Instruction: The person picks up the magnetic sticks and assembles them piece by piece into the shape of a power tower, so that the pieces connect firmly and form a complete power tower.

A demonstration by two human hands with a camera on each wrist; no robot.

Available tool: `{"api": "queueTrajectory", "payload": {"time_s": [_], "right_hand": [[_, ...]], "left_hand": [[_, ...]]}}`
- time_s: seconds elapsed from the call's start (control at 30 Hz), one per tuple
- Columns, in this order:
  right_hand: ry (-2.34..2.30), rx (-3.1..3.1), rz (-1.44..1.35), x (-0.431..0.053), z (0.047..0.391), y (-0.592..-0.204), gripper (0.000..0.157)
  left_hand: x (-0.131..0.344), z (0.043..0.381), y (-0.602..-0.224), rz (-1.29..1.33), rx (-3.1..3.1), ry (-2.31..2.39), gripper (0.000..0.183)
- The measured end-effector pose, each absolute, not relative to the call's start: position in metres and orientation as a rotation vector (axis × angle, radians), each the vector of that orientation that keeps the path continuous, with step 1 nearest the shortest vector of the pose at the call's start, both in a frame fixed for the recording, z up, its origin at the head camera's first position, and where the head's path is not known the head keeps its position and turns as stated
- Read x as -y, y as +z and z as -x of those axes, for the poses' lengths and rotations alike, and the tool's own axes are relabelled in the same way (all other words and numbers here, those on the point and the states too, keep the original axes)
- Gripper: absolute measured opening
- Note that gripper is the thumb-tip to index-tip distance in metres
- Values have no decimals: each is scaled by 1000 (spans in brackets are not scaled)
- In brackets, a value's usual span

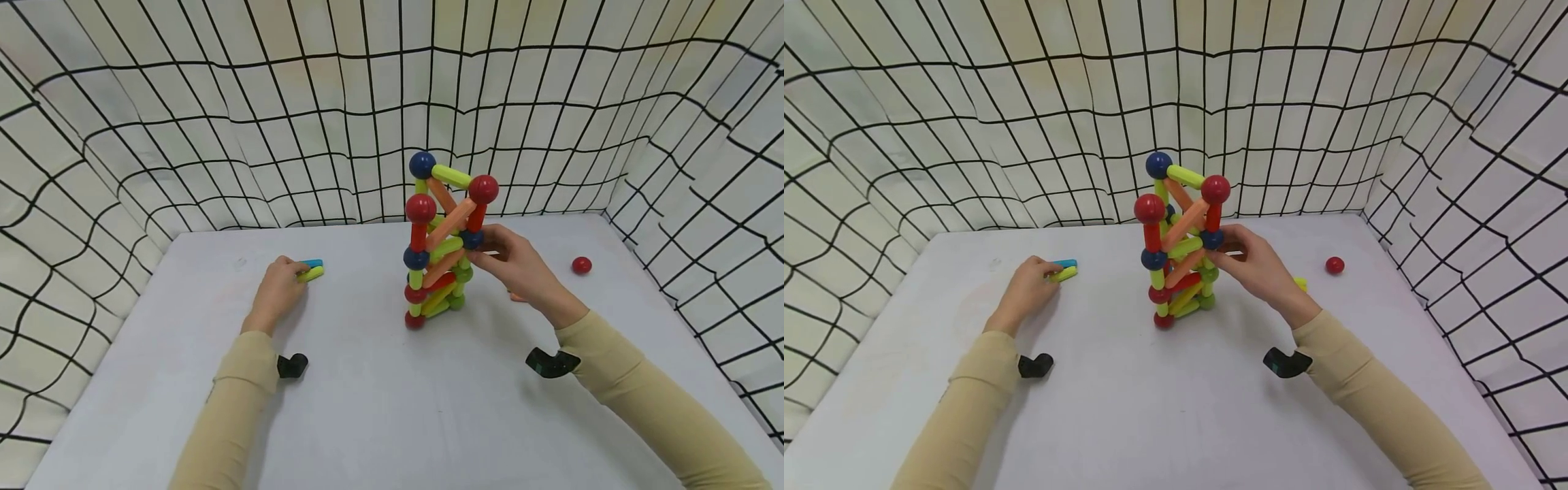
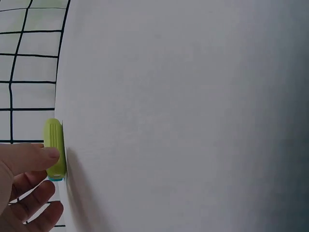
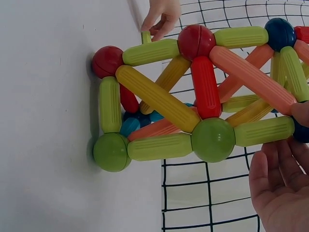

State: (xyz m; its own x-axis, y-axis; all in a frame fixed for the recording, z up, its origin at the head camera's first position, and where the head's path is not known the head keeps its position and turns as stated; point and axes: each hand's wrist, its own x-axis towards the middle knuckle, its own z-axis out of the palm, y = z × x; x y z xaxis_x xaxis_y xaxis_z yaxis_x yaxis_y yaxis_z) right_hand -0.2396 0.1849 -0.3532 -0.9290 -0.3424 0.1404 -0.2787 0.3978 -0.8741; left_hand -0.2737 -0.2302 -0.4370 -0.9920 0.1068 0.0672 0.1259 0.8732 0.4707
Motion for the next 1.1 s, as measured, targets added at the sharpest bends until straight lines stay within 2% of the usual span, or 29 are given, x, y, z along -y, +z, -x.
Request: {"api": "queueTrajectory", "payload": {"time_s": [0.33,0.5,0.87,1.1], "right_hand": [[-1616,-2554,571,-184,241,-355,44],[-1623,-2546,564,-184,241,-356,44],[-1622,-2550,555,-183,240,-355,42],[-1628,-2540,551,-182,239,-354,43]], "left_hand": [[205,276,-435,335,3048,-623,23],[187,272,-421,417,3004,-645,23],[117,241,-306,357,2575,-1630,34],[88,240,-270,378,2445,-1876,35]]}}
